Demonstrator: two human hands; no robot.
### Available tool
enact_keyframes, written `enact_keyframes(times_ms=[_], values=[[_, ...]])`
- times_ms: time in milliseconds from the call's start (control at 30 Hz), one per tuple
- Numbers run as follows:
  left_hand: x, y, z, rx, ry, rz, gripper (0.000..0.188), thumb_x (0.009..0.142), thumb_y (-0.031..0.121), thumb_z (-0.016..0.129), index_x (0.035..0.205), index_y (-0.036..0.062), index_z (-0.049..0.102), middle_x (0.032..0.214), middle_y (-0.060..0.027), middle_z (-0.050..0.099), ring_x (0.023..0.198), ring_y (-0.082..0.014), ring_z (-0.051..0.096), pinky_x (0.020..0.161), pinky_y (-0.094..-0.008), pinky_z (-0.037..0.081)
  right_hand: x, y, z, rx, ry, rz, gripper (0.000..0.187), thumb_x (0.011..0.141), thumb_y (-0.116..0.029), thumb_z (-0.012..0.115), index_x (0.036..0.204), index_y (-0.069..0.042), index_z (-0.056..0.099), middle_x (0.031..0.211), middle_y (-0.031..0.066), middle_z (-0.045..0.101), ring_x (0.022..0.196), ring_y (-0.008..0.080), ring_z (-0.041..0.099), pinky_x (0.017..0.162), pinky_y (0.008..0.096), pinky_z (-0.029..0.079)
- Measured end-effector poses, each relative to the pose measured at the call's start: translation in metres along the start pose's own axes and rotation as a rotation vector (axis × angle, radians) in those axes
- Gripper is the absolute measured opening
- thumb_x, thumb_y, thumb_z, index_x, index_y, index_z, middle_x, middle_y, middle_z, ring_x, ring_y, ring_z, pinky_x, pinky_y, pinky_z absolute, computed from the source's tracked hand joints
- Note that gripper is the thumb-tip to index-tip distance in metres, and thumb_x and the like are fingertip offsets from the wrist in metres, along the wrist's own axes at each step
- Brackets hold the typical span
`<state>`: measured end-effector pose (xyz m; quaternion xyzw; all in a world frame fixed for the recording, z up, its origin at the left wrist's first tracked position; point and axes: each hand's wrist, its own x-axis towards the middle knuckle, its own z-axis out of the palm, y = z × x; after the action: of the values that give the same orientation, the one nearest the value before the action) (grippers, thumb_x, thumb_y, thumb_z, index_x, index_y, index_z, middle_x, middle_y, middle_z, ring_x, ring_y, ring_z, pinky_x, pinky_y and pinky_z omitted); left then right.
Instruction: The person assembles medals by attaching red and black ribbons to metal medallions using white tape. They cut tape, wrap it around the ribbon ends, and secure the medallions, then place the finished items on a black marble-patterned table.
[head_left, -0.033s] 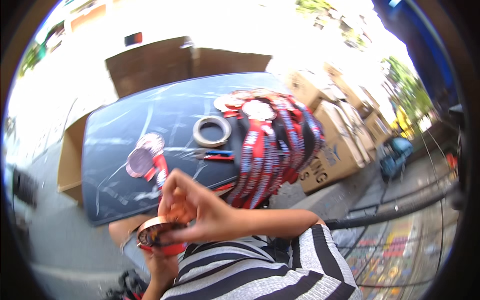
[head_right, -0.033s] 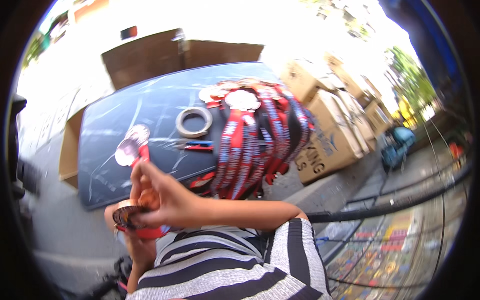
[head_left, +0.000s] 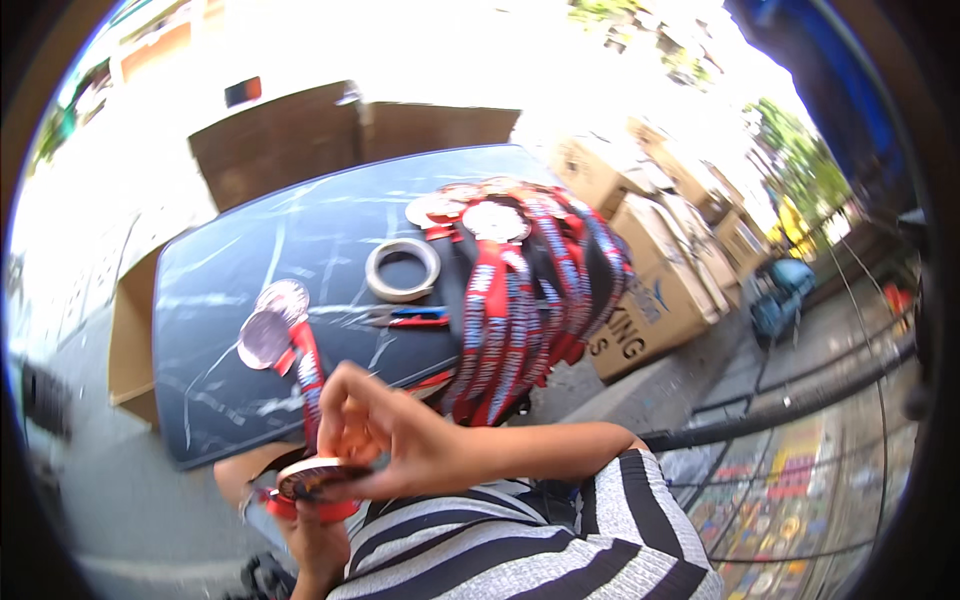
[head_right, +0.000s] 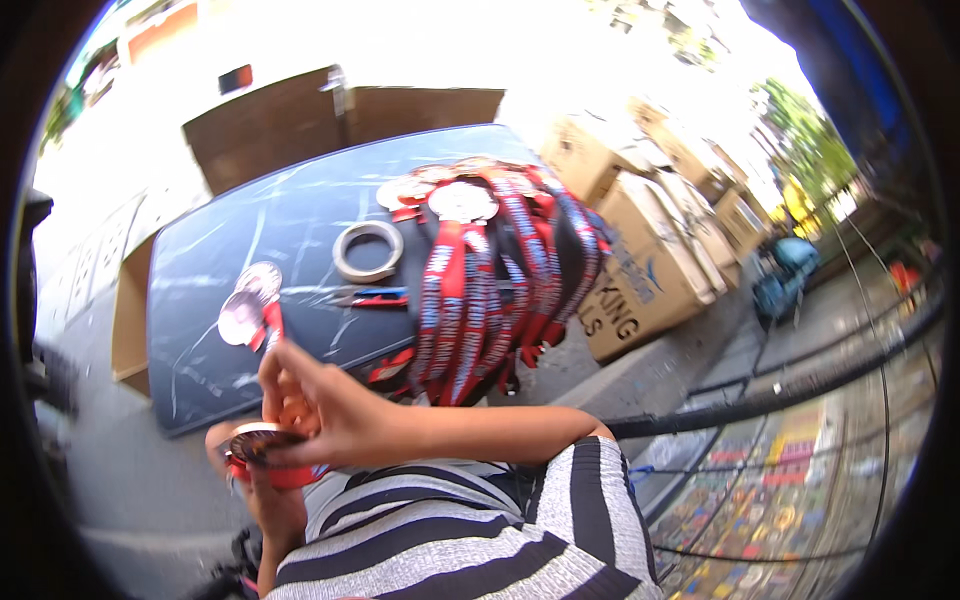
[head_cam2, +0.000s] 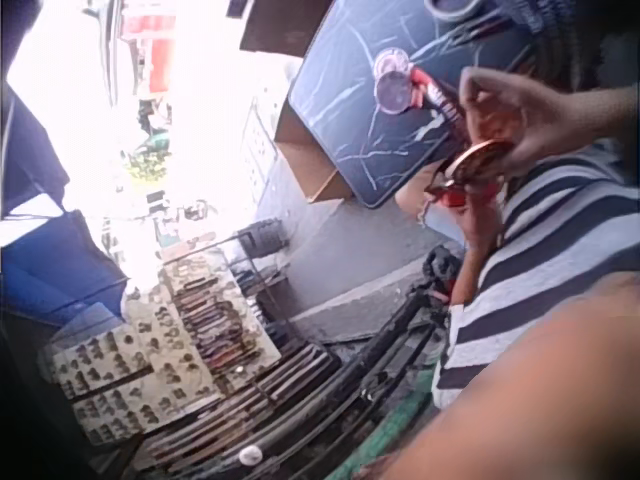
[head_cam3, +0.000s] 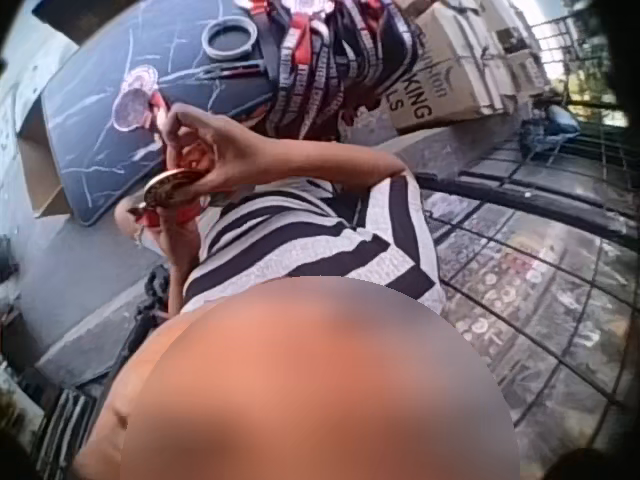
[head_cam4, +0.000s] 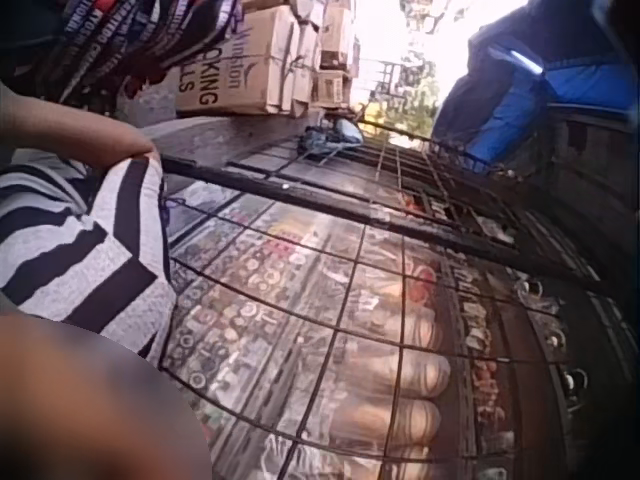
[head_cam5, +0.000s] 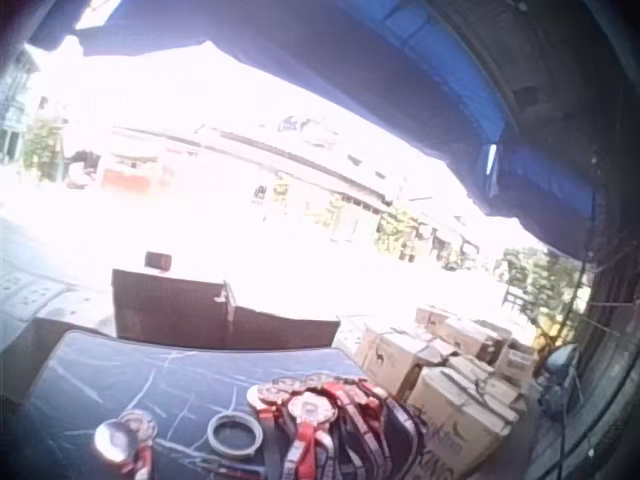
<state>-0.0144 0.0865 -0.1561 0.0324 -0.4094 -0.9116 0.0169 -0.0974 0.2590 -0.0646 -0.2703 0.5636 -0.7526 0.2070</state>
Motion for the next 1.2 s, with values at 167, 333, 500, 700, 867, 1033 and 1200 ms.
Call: enact_keyframes(times_ms=[167,333,500,700,867,1033,1200], values=[[-0.001,-0.009,-0.019,0.3,-0.044,-0.045,0.045,0.092,0.021,0.069,0.127,0.0007,0.05,0.113,-0.0147,0.065,0.106,-0.0241,0.063,0.095,-0.0372,0.049,-0.044,0.016,-0.025,-0.38,0.03,0.004,0.035,0.081,-0.004,0.077,0.106,-0.002,0.053,0.085,0.0049,0.055,0.078,0.0112,0.057,0.066,0.0256,0.047],[-0.004,-0.009,-0.025,0.236,-0.029,-0.041,0.032,0.093,0.018,0.068,0.117,-0.0002,0.055,0.109,-0.0172,0.068,0.101,-0.0254,0.066,0.094,-0.0386,0.05,-0.063,0.033,-0.039,-0.452,0.029,0.037,0.026,0.08,-0.007,0.077,0.101,0.0,0.063,0.085,0.007,0.057,0.078,0.0173,0.057,0.067,0.0314,0.047],[0.003,-0.001,-0.022,0.367,0.049,0.083,0.023,0.096,0.012,0.064,0.114,-0.0002,0.057,0.103,-0.0142,0.068,0.09,-0.0219,0.067,0.086,-0.0355,0.054,-0.064,0.028,-0.023,-0.386,-0.175,0.147,0.024,0.079,-0.005,0.075,0.096,0.003,0.059,0.091,0.0133,0.054,0.084,0.0272,0.058,0.071,0.0371,0.047],[0.004,0.027,-0.036,0.256,0.044,0.125,0.027,0.098,0.019,0.061,0.118,0.0008,0.057,0.094,-0.0088,0.065,0.083,-0.017,0.064,0.079,-0.0311,0.055,-0.073,0.047,-0.027,-0.456,-0.273,0.06,0.019,0.08,-0.002,0.07,0.093,0.001,0.057,0.092,0.0142,0.055,0.087,0.0335,0.059,0.073,0.0421,0.045],[0.007,0.044,-0.045,0.314,0.329,0.282,0.035,0.099,0.03,0.061,0.118,0.0004,0.06,0.089,-0.0096,0.067,0.079,-0.018,0.064,0.076,-0.0309,0.053,-0.089,0.15,-0.072,-0.933,-0.266,0.294,0.016,0.079,-0.003,0.065,0.092,0.001,0.057,0.091,0.0192,0.06,0.09,0.0372,0.062,0.078,0.0443,0.047],[0.006,0.044,-0.03,0.37,0.131,0.161,0.037,0.097,0.035,0.06,0.104,-0.001,0.062,0.107,-0.0242,0.065,0.078,-0.0315,0.071,0.071,-0.0406,0.06,-0.096,0.215,-0.088,-1.286,-0.524,0.817,0.024,0.085,-0.021,0.065,0.098,-0.001,0.066,0.094,0.0242,0.068,0.091,0.0405,0.067,0.078,0.0481,0.051],[0.001,0.029,-0.009,0.199,-0.251,-0.16,0.052,0.101,0.039,0.05,0.116,-0.0104,0.057,0.098,-0.026,0.069,0.089,-0.0364,0.071,0.085,-0.0468,0.056,-0.068,0.155,-0.062,-0.763,-0.388,0.598,0.059,0.084,-0.038,0.073,0.127,-0.001,0.055,0.114,0.0241,0.064,0.107,0.0375,0.063,0.091,0.0447,0.049]])
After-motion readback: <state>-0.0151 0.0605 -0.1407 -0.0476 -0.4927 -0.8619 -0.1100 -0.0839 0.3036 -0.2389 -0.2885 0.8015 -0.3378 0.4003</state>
